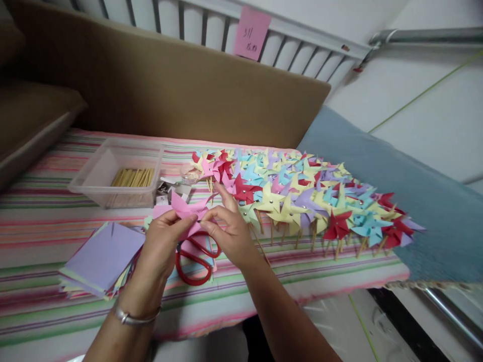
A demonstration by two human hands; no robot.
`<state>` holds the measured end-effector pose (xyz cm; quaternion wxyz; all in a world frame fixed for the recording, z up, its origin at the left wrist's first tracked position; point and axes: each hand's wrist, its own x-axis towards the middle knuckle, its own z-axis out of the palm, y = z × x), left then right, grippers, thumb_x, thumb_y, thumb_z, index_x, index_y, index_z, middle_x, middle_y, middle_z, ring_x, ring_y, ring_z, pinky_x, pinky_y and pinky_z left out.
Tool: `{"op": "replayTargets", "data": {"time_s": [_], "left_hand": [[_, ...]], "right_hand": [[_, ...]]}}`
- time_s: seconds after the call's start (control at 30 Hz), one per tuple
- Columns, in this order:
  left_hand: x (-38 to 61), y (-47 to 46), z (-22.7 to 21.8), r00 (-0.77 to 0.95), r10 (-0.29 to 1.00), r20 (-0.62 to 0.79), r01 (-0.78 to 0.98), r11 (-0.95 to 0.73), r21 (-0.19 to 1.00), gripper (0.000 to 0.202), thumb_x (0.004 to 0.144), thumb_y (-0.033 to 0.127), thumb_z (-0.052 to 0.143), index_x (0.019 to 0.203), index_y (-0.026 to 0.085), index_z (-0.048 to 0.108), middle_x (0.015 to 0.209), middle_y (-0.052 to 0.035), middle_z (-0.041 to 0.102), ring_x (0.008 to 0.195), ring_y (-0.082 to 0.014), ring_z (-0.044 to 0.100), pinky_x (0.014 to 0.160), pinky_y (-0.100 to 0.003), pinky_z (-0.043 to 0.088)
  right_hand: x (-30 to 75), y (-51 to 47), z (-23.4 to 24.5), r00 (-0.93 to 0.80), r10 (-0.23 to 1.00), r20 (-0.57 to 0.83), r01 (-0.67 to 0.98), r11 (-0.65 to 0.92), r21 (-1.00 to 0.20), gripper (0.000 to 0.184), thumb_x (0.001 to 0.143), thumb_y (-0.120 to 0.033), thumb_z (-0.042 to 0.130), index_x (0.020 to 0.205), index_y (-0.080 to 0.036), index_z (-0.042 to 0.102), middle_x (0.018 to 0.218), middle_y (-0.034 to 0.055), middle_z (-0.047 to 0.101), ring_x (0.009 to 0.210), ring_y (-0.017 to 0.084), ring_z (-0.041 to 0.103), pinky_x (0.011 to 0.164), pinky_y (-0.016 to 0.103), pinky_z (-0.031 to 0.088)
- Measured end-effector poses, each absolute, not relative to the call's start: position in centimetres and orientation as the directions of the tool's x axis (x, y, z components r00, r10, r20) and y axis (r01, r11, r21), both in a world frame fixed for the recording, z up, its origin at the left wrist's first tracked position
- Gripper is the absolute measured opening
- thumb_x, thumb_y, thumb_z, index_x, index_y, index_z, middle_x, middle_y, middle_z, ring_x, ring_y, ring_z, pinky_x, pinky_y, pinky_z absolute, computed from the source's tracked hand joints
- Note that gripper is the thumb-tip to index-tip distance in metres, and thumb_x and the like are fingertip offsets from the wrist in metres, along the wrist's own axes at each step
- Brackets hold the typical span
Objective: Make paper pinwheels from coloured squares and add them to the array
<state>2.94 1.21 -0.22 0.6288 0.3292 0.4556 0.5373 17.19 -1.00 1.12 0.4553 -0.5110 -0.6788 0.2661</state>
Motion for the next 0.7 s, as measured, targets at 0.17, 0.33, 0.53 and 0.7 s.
{"op": "replayTargets", "data": {"time_s": [0.17, 0.33, 0.53, 0.7], "left_hand": [[3.7, 1.0, 0.0, 0.016, 0.98, -0.197, -0.383, 0.187, 0.904, 0.016, 0.056, 0.025, 0.081, 0.06, 0.017, 0.068, 0.054, 0.0041, 0.061, 0.051, -0.008, 0.049, 0.055, -0.021, 0.037], [3.5, 0.9, -0.2, -0.007, 0.986, -0.168, -0.388, 0.152, 0.909, 0.015, 0.057, 0.025, 0.08, 0.065, 0.017, 0.071, 0.061, 0.0015, 0.067, 0.057, -0.0109, 0.054, 0.062, -0.024, 0.042], [3.0, 0.7, -0.1, 0.041, 0.991, -0.124, -0.369, 0.13, 0.92, 0.017, 0.06, 0.026, 0.079, 0.074, 0.018, 0.074, 0.066, -0.0006, 0.07, 0.061, -0.0124, 0.056, 0.064, -0.024, 0.043], [2.6, 0.7, -0.2, 0.05, 0.992, -0.119, -0.374, 0.129, 0.918, 0.017, 0.06, 0.027, 0.079, 0.073, 0.018, 0.074, 0.064, -0.0002, 0.068, 0.057, -0.0113, 0.054, 0.059, -0.023, 0.041]], "right_hand": [[17.5, -1.1, 1.1, -0.026, 0.938, 0.345, 0.465, 0.316, -0.827, 0.006, 0.081, -0.024, 0.062, 0.076, -0.022, 0.066, 0.154, -0.0008, 0.02, 0.142, 0.024, 0.017, 0.113, 0.044, 0.021], [17.2, -1.3, 1.2, -0.014, 0.928, 0.373, 0.473, 0.335, -0.815, 0.007, 0.08, -0.023, 0.063, 0.074, -0.023, 0.067, 0.153, -0.0036, 0.023, 0.143, 0.025, 0.015, 0.113, 0.047, 0.02], [16.7, -1.1, 1.1, -0.009, 0.936, 0.352, 0.421, 0.322, -0.848, 0.006, 0.078, -0.022, 0.064, 0.073, -0.023, 0.066, 0.154, -0.0022, 0.02, 0.141, 0.024, 0.02, 0.113, 0.047, 0.02], [16.6, -1.1, 1.1, -0.02, 0.945, 0.328, 0.398, 0.308, -0.864, 0.005, 0.078, -0.021, 0.063, 0.074, -0.023, 0.066, 0.152, 0.0003, 0.026, 0.141, 0.023, 0.022, 0.114, 0.047, 0.017]]}}
